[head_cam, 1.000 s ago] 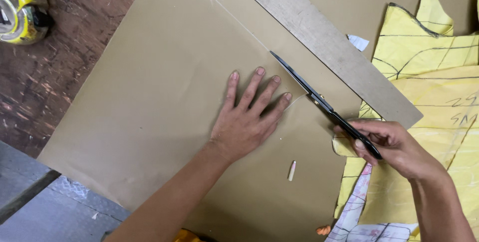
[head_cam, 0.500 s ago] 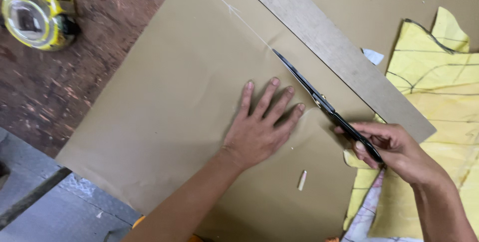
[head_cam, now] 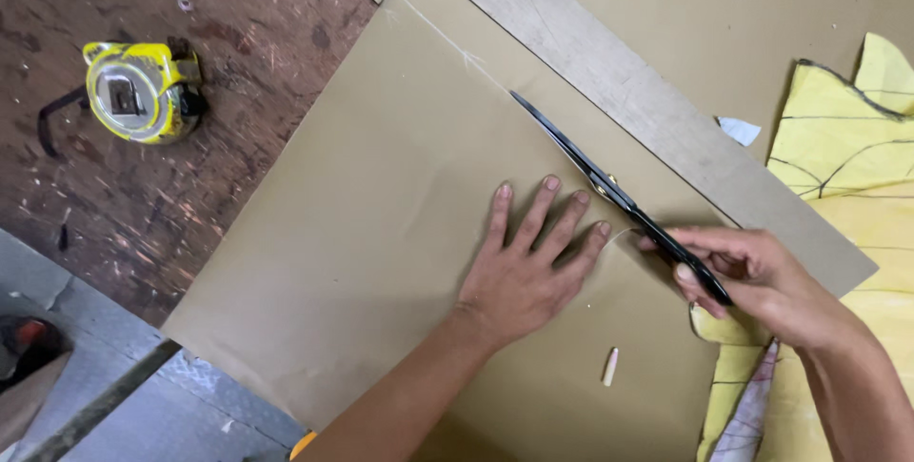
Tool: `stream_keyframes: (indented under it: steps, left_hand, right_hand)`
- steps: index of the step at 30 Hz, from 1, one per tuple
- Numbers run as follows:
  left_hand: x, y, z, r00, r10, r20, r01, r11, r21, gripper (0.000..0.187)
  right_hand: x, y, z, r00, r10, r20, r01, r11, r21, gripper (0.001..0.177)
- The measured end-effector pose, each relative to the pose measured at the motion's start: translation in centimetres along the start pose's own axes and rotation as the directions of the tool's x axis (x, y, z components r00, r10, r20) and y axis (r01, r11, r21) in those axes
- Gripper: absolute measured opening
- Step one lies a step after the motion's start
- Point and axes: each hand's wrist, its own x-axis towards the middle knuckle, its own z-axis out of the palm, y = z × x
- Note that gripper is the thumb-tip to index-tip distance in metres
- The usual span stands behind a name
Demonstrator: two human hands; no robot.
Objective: The person cuts a large sheet of brown cardboard using scissors, then places a newspaper on top and uses a wrench to hold it in place. They trim the edges of the newspaper with scissors and mark the cardboard with a white marker. The person then folds the cardboard and aligns a long strip along its edge.
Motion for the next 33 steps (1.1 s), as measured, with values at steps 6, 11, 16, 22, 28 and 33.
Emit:
stream_keyframes:
  steps: [6, 11, 16, 22, 28, 33]
  left_hand:
    - [-0.4, 0.1, 0.4, 1.000, 0.008, 0.022, -0.008, 1.000, -0.003, 0.055]
    - [-0.5, 0.1, 0.3, 1.000, 0.013, 0.015, -0.012, 1.000, -0.027, 0.054]
    - [-0.6, 0.5, 0.1, 0.999, 0.001, 0.041, 0.001, 0.999, -0.050, 0.054]
    - [-0.8, 0.6, 0.2, 1.000, 0.005, 0.000, -0.005, 0.999, -0.045, 0.051]
    - [-0.7, 0.5, 0.0, 1.000, 0.005, 0.007, -0.005, 0.999, -0.054, 0.051]
    - [-0.5, 0.2, -0.1, 1.000, 0.011, 0.010, -0.010, 0.999, -0.049, 0.051]
  right_hand:
    - [0.9, -0.3, 0.1, 1.000, -0.013, 0.002, 0.013, 1.000, -0.003, 0.039]
    - [1.4, -0.8, 0.1, 0.999, -0.033, 0.009, 0.032, 0.998, 0.054, 0.046]
    - [2.2, -2.1, 0.9, 0.999, 0.033, -0.042, -0.035, 0.998, -0.054, 0.041]
    - [2.3, -3.6, 1.6, 0.994, 0.086, -0.073, -0.091, 0.994, -0.064, 0.039]
    - [3.3, -4.7, 2.2, 0.999, -0.043, 0.010, 0.043, 0.999, -0.011, 0.040]
    - [3.6, -5.8, 2.6, 0.999, 0.031, -0.040, -0.032, 0.999, -0.033, 0.039]
